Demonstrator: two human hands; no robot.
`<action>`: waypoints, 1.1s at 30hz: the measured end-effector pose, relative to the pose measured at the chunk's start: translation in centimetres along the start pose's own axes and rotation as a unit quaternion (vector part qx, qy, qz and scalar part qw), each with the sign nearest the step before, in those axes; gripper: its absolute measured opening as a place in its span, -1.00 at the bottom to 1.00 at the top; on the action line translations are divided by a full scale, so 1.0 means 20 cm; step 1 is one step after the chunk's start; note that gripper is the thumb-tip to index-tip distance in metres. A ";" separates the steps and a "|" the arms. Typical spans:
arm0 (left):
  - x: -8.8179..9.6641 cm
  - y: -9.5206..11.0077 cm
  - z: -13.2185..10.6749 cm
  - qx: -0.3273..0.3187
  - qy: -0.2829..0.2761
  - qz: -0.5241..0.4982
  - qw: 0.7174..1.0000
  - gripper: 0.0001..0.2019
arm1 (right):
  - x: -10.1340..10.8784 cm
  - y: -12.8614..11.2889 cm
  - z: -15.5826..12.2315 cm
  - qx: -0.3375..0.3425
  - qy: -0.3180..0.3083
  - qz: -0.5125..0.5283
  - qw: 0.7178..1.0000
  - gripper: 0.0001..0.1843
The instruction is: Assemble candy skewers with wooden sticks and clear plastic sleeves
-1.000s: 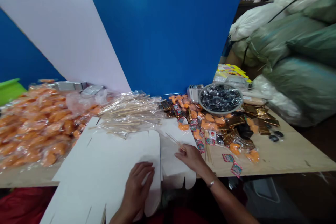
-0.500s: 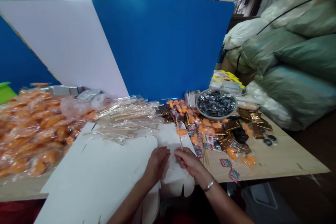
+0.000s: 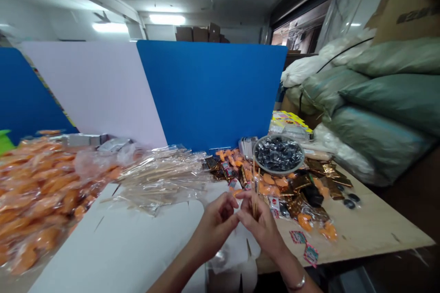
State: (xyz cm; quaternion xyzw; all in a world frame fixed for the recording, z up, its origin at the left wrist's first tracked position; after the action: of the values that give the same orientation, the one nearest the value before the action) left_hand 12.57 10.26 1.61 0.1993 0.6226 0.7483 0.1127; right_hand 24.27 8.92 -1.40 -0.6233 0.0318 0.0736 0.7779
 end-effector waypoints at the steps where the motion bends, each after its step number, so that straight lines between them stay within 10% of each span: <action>1: -0.02 0.01 -0.02 0.007 -0.011 -0.002 1.000 -0.74 | 0.00 -0.05 0.01 0.006 0.000 -0.024 1.000 -0.70; 33: 0.21 0.08 -0.23 0.043 0.109 0.113 0.987 -0.77 | -0.19 -0.24 0.05 0.002 -0.139 -0.117 0.983 -0.75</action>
State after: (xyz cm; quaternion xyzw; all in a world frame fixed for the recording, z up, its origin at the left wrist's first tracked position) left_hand 6.94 7.60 3.09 0.1901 0.6363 0.7460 -0.0501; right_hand 21.28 8.55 3.95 -0.6051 -0.1496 0.0682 0.7790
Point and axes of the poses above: each hand's wrist, its own z-axis towards the middle knuckle, its own x-axis out of the back of the hand, y = z × x, the point moved 6 cm from there along z, towards the middle knuckle, and after that the axes turned 3 degrees about z, right-handed, at the moved point
